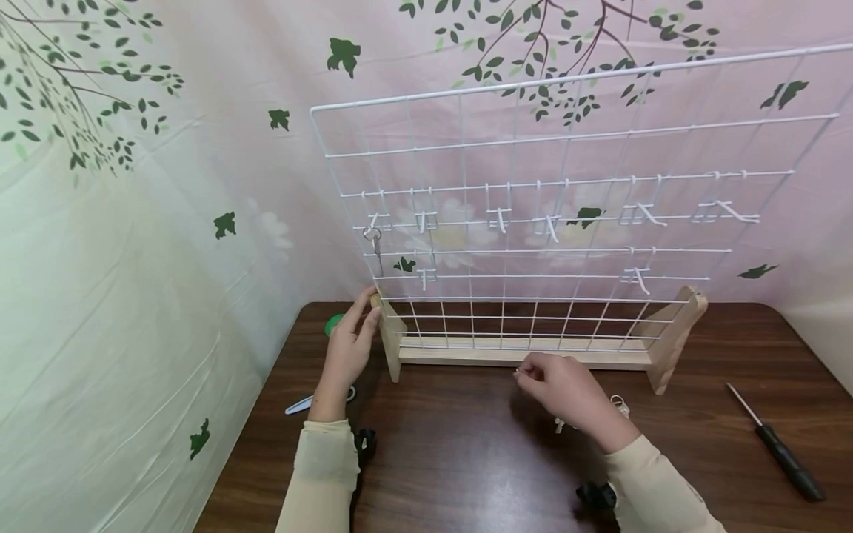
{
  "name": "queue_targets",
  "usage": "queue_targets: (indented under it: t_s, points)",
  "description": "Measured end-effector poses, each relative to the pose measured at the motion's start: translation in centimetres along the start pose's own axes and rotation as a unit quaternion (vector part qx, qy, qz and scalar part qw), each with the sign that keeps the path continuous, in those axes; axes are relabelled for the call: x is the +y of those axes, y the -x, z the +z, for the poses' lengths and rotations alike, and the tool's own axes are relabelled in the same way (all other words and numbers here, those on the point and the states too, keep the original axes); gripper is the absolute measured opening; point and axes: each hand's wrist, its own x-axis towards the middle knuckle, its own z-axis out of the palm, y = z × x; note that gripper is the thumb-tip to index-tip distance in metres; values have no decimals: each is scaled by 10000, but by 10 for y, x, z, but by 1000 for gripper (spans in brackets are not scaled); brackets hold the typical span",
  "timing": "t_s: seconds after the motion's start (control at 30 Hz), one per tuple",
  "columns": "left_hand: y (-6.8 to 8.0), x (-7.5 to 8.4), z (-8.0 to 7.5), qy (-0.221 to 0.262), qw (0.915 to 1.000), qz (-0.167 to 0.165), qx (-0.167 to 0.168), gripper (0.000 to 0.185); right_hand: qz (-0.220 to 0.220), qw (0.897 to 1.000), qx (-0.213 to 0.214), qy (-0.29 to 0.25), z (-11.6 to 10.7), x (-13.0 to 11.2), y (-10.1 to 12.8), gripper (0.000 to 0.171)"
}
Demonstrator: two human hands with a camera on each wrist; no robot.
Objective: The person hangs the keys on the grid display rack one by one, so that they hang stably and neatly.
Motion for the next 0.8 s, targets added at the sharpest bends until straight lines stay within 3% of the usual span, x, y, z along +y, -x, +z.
queue_targets:
  t_s: [0.17, 0.37, 0.8]
  points:
    - [1, 0, 0, 7, 10000, -18, 8, 51, -562, 9958, 489, -524, -1, -24, -6, 8]
    - [0, -2, 0, 22, 10000, 46, 46, 50, -1172, 9799, 791, -1407, 1, -48, -16, 5]
    - [0, -1, 0, -20, 10000, 17, 8, 51, -779, 9454, 174, -3160, -10, -106, -46, 17]
